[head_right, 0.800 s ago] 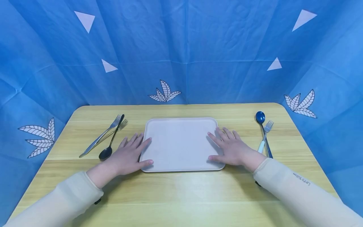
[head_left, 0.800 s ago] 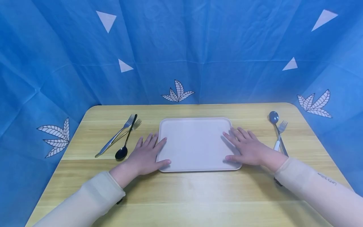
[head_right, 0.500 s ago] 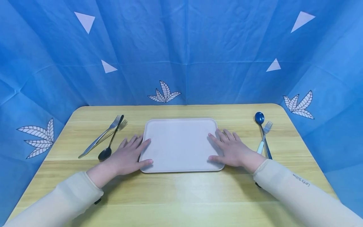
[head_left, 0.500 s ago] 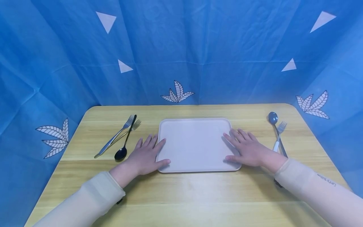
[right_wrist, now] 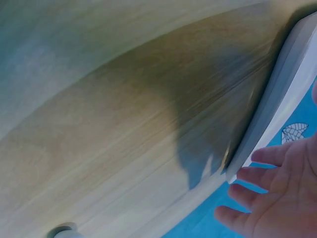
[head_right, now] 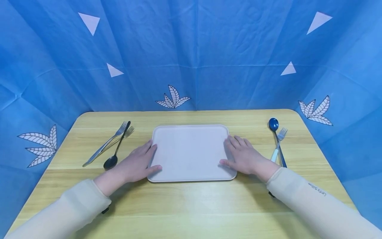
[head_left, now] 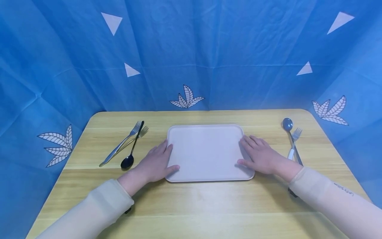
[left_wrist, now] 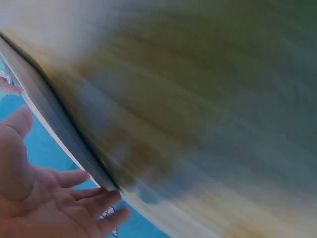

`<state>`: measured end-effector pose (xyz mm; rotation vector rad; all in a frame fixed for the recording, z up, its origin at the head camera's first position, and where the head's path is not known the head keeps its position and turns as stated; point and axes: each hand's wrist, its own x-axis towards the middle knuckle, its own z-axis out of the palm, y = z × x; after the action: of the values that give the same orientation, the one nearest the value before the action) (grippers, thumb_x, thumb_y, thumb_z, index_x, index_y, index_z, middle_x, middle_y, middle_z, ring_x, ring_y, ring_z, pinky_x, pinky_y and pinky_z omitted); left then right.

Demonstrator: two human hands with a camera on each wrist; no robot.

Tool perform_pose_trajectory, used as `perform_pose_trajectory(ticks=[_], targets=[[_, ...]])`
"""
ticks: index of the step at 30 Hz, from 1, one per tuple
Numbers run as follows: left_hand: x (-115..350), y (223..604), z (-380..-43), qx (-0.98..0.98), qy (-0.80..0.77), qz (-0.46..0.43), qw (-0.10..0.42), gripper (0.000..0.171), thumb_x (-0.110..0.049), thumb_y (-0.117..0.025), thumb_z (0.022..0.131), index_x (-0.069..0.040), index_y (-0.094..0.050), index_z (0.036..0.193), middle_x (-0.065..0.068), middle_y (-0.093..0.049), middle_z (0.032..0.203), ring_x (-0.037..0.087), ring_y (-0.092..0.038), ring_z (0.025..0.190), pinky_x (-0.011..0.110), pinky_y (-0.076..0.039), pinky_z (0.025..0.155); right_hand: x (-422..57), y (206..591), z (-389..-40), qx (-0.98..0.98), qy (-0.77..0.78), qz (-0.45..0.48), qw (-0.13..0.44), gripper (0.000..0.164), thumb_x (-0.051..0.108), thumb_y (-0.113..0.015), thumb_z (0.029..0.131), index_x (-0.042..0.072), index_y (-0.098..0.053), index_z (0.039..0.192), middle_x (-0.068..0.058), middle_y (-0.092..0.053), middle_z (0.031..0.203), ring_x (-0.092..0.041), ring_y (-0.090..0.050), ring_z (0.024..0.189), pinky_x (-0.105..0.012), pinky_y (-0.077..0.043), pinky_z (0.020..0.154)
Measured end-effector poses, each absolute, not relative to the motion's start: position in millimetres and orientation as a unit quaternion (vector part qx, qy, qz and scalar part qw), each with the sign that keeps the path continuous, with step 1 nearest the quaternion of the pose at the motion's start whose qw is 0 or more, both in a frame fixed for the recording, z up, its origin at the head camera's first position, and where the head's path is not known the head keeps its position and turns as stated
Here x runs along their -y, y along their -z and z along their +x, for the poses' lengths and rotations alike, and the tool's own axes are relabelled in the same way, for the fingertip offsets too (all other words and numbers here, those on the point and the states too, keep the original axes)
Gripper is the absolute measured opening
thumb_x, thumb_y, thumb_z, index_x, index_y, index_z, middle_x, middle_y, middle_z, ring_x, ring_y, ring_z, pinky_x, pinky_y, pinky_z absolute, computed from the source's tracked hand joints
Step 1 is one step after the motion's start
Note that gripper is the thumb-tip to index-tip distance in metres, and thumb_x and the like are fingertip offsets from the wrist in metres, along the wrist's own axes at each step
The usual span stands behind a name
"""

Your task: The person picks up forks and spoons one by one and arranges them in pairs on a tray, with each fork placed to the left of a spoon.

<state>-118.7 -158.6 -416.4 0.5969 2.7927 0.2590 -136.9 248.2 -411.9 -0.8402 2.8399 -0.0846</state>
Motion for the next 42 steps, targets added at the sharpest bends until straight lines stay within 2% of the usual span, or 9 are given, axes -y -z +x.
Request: perform_pose_trajectory(ticks=[5, 15, 22, 25, 31, 35, 39, 42], targets=[[153.0, 415.4, -123.1, -0.967, -0.114, 0.19, 0.129, 0.083, -0.049, -0.055, 0.099, 0.01, -0.028, 0.151, 0.03, -0.02, 0.159, 0.043, -0.029, 0.144, 0.052, -0.03, 0.114, -247.9, 413.4, -139.3, -0.953, 0.015, -0.297, 0.063, 0.078, 0.054, -0.047, 0.101, -0.008, -0.039, 0.147, -0.03, -0.034, 0.153, -0.048, -0.03, 0.142, -0.058, -0.024, 0.115], [151.2, 414.0, -125.0, -0.972, -0.11, 0.189, 0.081, 0.066, -0.035, -0.058, 0.1, 0.013, -0.041, 0.143, 0.031, -0.036, 0.151, 0.044, -0.037, 0.14, 0.051, -0.032, 0.113, -245.4, 414.6, -141.4, -0.955, 0.025, -0.292, 0.043, 0.065, 0.044, -0.052, 0.101, -0.007, -0.048, 0.141, -0.031, -0.044, 0.146, -0.049, -0.041, 0.133, -0.063, -0.031, 0.108], [148.8, 416.5, -128.3, -0.974, -0.114, 0.195, 0.025, 0.043, -0.013, -0.063, 0.097, 0.014, -0.055, 0.13, 0.03, -0.053, 0.137, 0.042, -0.053, 0.127, 0.049, -0.042, 0.106, -240.4, 415.2, -145.7, -0.953, 0.064, -0.297, 0.013, 0.047, 0.017, -0.066, 0.094, -0.014, -0.057, 0.127, -0.034, -0.056, 0.129, -0.048, -0.055, 0.117, -0.057, -0.042, 0.102], [147.8, 416.7, -129.7, -0.973, -0.121, 0.195, 0.006, 0.039, -0.006, -0.067, 0.093, 0.014, -0.058, 0.125, 0.029, -0.058, 0.132, 0.041, -0.059, 0.12, 0.048, -0.047, 0.102, -238.2, 415.2, -147.2, -0.953, 0.089, -0.29, 0.011, 0.041, 0.005, -0.067, 0.089, -0.015, -0.058, 0.125, -0.035, -0.058, 0.124, -0.049, -0.058, 0.112, -0.057, -0.046, 0.098], [146.7, 415.7, -131.3, -0.976, -0.134, 0.173, 0.01, 0.044, -0.003, -0.069, 0.089, 0.015, -0.056, 0.127, 0.03, -0.057, 0.131, 0.042, -0.059, 0.118, 0.048, -0.048, 0.1, -237.9, 418.2, -149.6, -0.955, 0.128, -0.268, 0.005, 0.037, -0.004, -0.065, 0.086, -0.013, -0.061, 0.122, -0.034, -0.061, 0.123, -0.049, -0.06, 0.111, -0.056, -0.049, 0.095], [145.4, 414.1, -131.4, -0.977, -0.155, 0.142, 0.027, 0.05, -0.004, -0.07, 0.089, 0.015, -0.052, 0.132, 0.031, -0.055, 0.133, 0.043, -0.058, 0.119, 0.048, -0.047, 0.101, -238.2, 420.4, -150.0, -0.958, 0.153, -0.242, 0.006, 0.036, -0.007, -0.064, 0.085, -0.011, -0.062, 0.121, -0.033, -0.061, 0.123, -0.049, -0.059, 0.114, -0.057, -0.046, 0.097], [144.5, 414.8, -131.7, -0.976, -0.178, 0.116, 0.043, 0.051, -0.005, -0.07, 0.09, 0.014, -0.051, 0.134, 0.03, -0.056, 0.13, 0.042, -0.058, 0.118, 0.049, -0.047, 0.101, -237.9, 420.6, -150.4, -0.963, 0.182, -0.194, 0.029, 0.041, -0.006, -0.066, 0.084, -0.011, -0.06, 0.124, -0.033, -0.059, 0.126, -0.049, -0.057, 0.116, -0.058, -0.045, 0.099], [144.6, 416.0, -133.0, -0.975, -0.189, 0.098, 0.057, 0.053, -0.006, -0.068, 0.091, 0.013, -0.049, 0.136, 0.03, -0.055, 0.131, 0.042, -0.058, 0.118, 0.049, -0.047, 0.1, -237.5, 418.2, -150.8, -0.965, 0.202, -0.158, 0.047, 0.047, -0.004, -0.066, 0.084, -0.011, -0.055, 0.13, -0.031, -0.059, 0.124, -0.047, -0.059, 0.111, -0.057, -0.048, 0.094]])
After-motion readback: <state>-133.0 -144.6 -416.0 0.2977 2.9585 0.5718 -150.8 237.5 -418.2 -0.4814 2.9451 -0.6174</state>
